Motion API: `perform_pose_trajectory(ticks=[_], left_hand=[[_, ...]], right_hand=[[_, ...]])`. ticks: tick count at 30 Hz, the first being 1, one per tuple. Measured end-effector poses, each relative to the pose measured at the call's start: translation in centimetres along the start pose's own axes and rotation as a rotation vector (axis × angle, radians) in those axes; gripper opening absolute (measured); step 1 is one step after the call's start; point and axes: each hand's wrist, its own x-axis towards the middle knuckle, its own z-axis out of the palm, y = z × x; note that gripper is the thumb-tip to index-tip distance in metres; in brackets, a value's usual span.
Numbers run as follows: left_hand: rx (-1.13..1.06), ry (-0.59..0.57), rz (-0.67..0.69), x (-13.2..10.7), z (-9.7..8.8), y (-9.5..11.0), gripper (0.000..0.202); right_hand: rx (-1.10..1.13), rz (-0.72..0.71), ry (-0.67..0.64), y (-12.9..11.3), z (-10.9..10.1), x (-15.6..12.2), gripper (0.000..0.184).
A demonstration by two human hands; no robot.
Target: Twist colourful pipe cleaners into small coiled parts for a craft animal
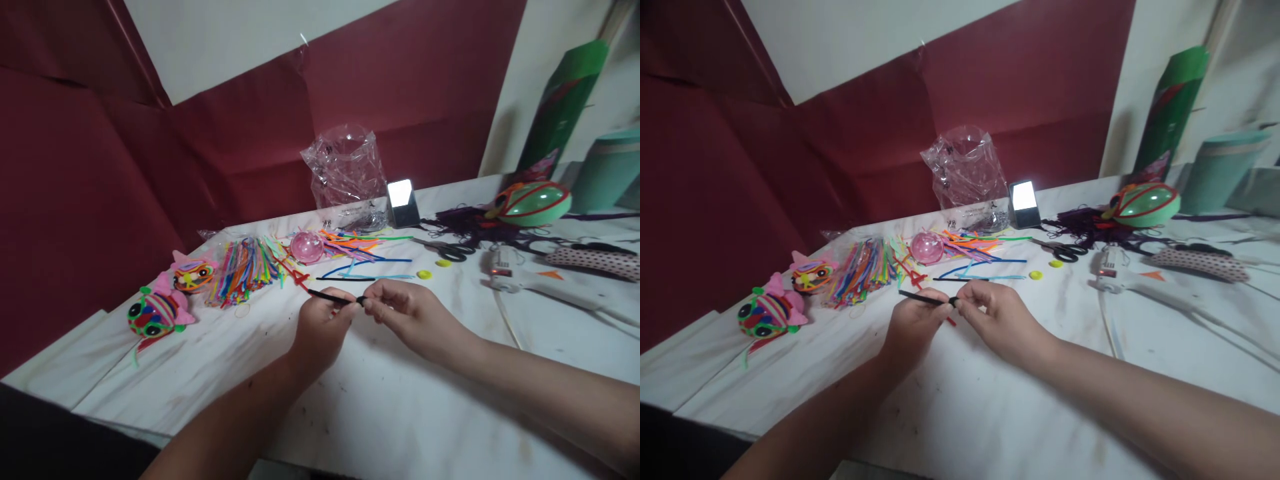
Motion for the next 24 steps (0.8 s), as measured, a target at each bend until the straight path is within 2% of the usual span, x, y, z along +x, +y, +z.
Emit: perform_pose_trajectory(ticks=[3,7,14,20,22,24], left_hand=[[0.006,-0.06,-0.071,0.37,-0.44,0.55,0.008],[-0.012,-0.063,-0.093,0.56,-0.56,0.63,0.009],[-0.215,-0.11,-0.183,0.62,-0.33,0.51,0.011],[-0.077,-0.127,-0.115,0.62,-0.67,0.58,0.01],[0.071,-0.129,-0.01,0.58,-0.82,0.46,0.009],[0.254,-0.132,0.19,0.55,-0.96,0.3,0.008]], right_hand=[[-0.062,-0.018,0.013,0.09,-0.46,0.3,0.019],[-0.111,-0.043,-0.003,0.0,-0.7,0.47,0.017],[-0.15,-0.091,-0.011,-0.18,-0.43,0.23,0.016],[-0.236,-0.128,-0.032,-0.15,-0.53,0.21,0.016],[-0.288,-0.146,-0.064,-0.1,-0.59,0.19,0.016],[-0.331,-0.172,-0.102,-0.03,-0.62,0.13,0.015]])
